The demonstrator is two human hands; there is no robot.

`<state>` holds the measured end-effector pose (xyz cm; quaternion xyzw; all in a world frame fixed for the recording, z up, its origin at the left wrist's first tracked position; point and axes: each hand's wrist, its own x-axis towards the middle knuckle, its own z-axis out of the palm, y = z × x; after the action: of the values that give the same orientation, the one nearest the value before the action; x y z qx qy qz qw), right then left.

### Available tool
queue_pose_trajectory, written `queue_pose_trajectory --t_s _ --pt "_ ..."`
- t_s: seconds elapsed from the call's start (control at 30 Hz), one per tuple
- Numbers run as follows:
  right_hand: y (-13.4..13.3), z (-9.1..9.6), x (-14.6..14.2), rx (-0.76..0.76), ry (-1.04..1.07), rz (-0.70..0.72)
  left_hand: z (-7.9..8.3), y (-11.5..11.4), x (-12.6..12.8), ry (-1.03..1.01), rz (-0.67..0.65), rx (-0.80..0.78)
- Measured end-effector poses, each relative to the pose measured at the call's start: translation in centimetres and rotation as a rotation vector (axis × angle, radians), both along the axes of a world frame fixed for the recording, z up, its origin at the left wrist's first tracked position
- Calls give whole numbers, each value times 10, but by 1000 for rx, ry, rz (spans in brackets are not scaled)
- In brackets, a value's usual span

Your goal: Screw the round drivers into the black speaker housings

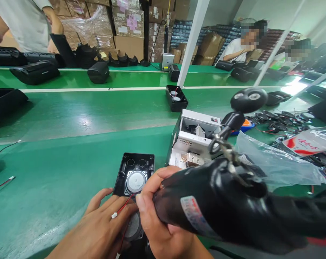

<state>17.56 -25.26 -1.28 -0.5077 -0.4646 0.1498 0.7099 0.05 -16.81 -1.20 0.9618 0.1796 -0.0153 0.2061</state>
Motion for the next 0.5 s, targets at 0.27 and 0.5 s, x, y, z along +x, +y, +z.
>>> queue_pose_trajectory --t_s 0.27,0.5 --pt "13 9 -2 2 48 202 4 -3 2 35 15 23" --pt "20 23 -3 -9 1 203 -15 6 -5 -60 -24 177"
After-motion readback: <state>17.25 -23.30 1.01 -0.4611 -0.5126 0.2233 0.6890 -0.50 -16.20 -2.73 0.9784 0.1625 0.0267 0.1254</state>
